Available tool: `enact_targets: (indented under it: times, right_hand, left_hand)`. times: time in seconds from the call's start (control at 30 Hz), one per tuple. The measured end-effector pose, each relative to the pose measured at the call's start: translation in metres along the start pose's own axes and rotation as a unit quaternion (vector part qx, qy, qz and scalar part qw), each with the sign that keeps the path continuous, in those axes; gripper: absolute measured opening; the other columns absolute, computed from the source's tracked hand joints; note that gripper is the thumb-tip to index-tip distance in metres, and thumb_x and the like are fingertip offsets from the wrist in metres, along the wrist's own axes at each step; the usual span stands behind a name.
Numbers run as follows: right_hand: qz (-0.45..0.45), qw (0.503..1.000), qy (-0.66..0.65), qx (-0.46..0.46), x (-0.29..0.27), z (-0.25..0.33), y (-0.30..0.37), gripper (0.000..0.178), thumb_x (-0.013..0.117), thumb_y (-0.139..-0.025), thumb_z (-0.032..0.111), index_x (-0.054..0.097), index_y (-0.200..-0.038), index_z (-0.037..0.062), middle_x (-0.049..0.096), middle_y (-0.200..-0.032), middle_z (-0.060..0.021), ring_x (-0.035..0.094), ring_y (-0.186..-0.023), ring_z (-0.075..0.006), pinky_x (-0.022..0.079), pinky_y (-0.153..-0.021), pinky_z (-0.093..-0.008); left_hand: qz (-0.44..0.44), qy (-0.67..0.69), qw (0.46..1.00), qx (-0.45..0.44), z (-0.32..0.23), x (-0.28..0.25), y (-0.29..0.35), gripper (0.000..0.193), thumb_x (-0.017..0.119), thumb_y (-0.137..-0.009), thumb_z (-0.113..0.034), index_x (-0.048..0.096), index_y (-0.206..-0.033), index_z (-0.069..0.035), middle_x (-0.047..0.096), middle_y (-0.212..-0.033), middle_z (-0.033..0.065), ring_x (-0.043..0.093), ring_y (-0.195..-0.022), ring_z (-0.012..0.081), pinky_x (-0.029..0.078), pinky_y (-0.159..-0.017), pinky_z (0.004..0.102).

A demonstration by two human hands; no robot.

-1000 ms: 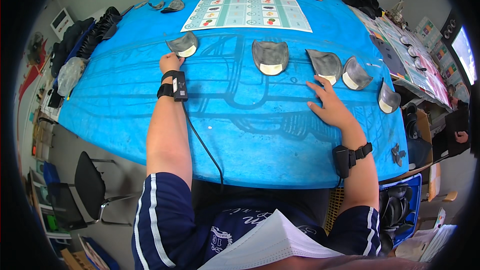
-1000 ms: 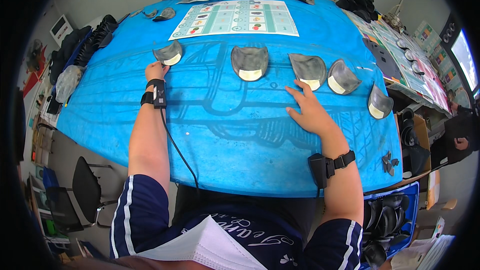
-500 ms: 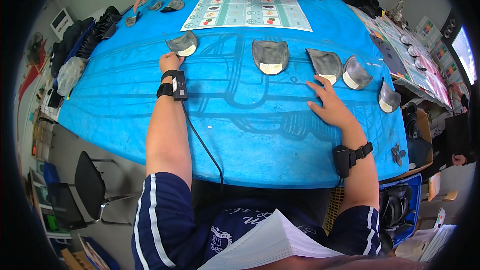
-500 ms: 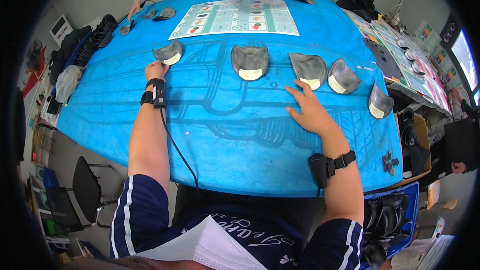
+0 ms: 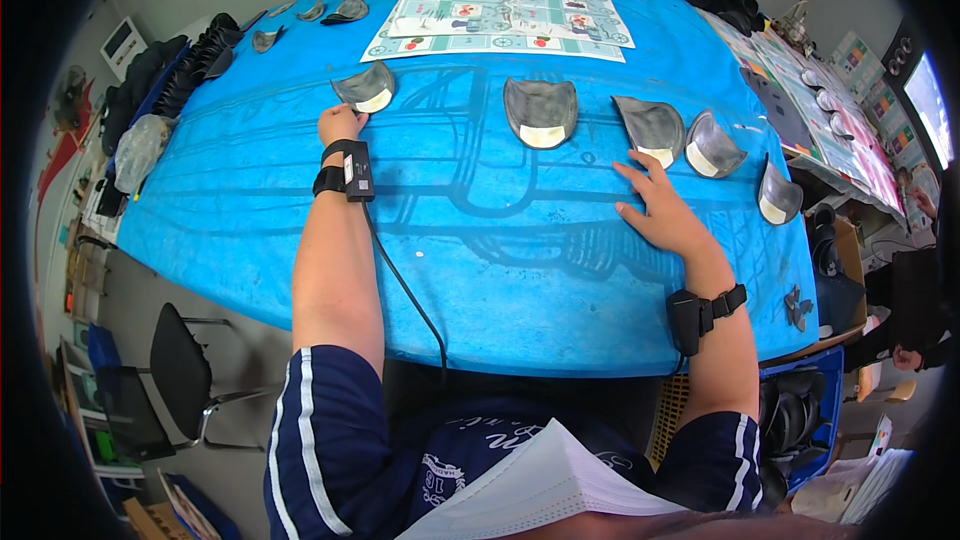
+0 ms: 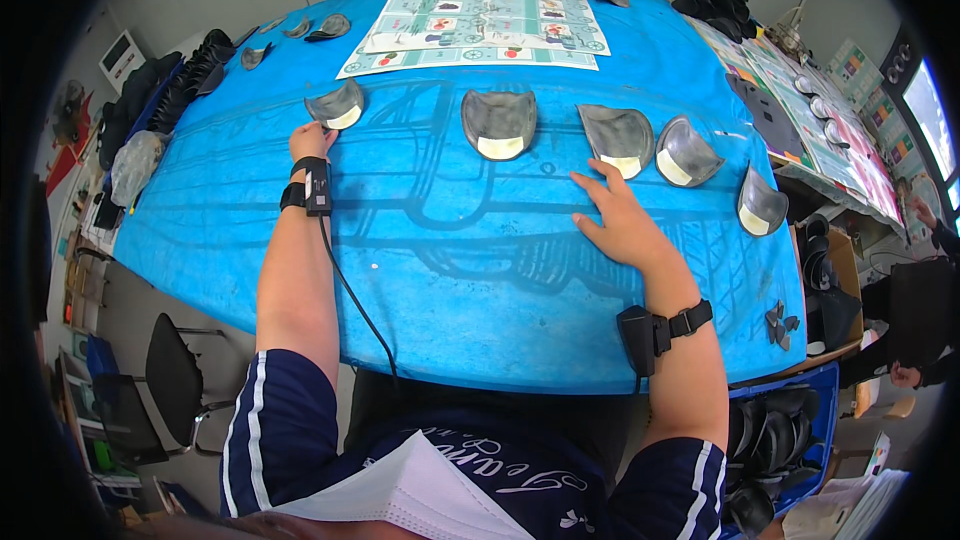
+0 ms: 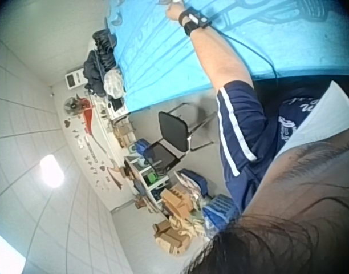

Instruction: The person is inspecting and arranging black shoe heel or toe components on a blue-covered table in a manufacturing setting.

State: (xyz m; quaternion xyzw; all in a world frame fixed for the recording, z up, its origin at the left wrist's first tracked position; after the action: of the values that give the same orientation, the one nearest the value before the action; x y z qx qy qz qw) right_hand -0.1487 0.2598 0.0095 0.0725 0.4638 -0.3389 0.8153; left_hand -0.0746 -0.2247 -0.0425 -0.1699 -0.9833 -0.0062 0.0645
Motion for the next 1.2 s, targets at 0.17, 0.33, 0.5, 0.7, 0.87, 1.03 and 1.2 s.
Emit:
enact_targets:
  times: [0.17,0.33,0.5,0.7,0.87,1.03,1.2]
  right_hand:
    - [-0.006,1.0,0.007,-0.013,0.0002,-0.0018,-0.0001,0.051,0.06,-0.076,0.015,0.043,-0.124,0.009,0.031,-0.131,-0.0165,0.042,-0.112,-0.0327,0.044,-0.083,-0.0357]
    - [-0.008,1.0,0.011,-0.019,0.0008,-0.0022,-0.0002,0.051,0.06,-0.076,0.015,0.043,-0.124,0.0089,0.031,-0.131,-0.0167,0.041,-0.114,-0.0333,0.043,-0.085,-0.0364]
    - [0.002,1.0,-0.001,0.001,0.0001,0.001,-0.0001,0.05,0.06,-0.077,0.015,0.043,-0.124,0.0085,0.031,-0.131,-0.017,0.04,-0.115,-0.0336,0.042,-0.087,-0.0369]
    - [-0.004,1.0,0.011,-0.015,0.0009,-0.0023,-0.0004,0.051,0.06,-0.077,0.015,0.043,-0.124,0.0081,0.031,-0.131,-0.0168,0.041,-0.114,-0.0336,0.043,-0.086,-0.0368]
    - [0.005,1.0,-0.001,0.001,0.001,-0.0025,-0.0007,0.051,0.06,-0.077,0.016,0.042,-0.124,0.0096,0.03,-0.131,-0.0164,0.041,-0.112,-0.0333,0.043,-0.085,-0.0369]
    - [0.001,1.0,0.005,-0.004,0.0021,-0.0037,-0.0004,0.051,0.06,-0.077,0.016,0.042,-0.125,0.0106,0.03,-0.131,-0.0161,0.042,-0.112,-0.033,0.044,-0.084,-0.0368]
    - [0.003,1.0,0.001,-0.001,0.001,-0.0022,-0.0002,0.052,0.06,-0.077,0.015,0.042,-0.125,0.0109,0.03,-0.131,-0.0161,0.041,-0.112,-0.0329,0.044,-0.084,-0.0371]
  left_hand:
    - [0.004,-0.015,1.0,-0.004,-0.0008,0.0017,0.0016,0.022,0.044,-0.084,-0.009,0.05,-0.098,0.007,0.057,-0.084,0.0161,0.063,-0.072,0.0242,0.053,-0.054,0.0244]
    - [-0.003,-0.006,1.0,0.0,0.0007,0.0,-0.0011,0.022,0.044,-0.084,-0.009,0.049,-0.098,0.007,0.056,-0.085,0.0159,0.063,-0.073,0.0244,0.052,-0.053,0.0242]
    - [-0.001,-0.006,1.0,-0.003,0.0015,-0.0004,-0.001,0.022,0.045,-0.084,-0.009,0.05,-0.097,0.008,0.056,-0.084,0.0161,0.063,-0.073,0.0245,0.053,-0.053,0.0243]
    - [0.001,-0.011,1.0,-0.001,-0.0012,-0.0001,0.0022,0.022,0.046,-0.084,-0.01,0.05,-0.097,0.007,0.057,-0.082,0.0159,0.063,-0.072,0.0237,0.052,-0.052,0.0243]
    - [-0.012,-0.007,1.0,0.001,-0.0028,0.0015,0.0059,0.021,0.046,-0.084,-0.009,0.05,-0.097,0.007,0.057,-0.082,0.0157,0.064,-0.072,0.0237,0.052,-0.052,0.0244]
    - [-0.01,-0.017,1.0,-0.001,-0.0007,-0.0007,0.0015,0.02,0.045,-0.084,-0.007,0.05,-0.096,0.007,0.056,-0.084,0.0166,0.062,-0.071,0.0233,0.054,-0.057,0.0258]
    - [-0.02,0.007,1.0,0.004,0.0,0.0018,0.0029,0.017,0.047,-0.083,-0.006,0.051,-0.094,0.008,0.056,-0.081,0.0158,0.062,-0.066,0.0223,0.055,-0.056,0.0265]
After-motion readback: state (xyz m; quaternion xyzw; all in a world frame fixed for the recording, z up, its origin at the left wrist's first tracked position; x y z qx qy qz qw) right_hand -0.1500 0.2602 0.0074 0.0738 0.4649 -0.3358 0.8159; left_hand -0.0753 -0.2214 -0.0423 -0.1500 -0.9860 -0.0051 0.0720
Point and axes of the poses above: each hand's wrist, its own y-axis away from the middle knuckle, its own x-axis out of the palm, z = x × y, the point moved 4 cm from there along -y, towards the middle knuckle
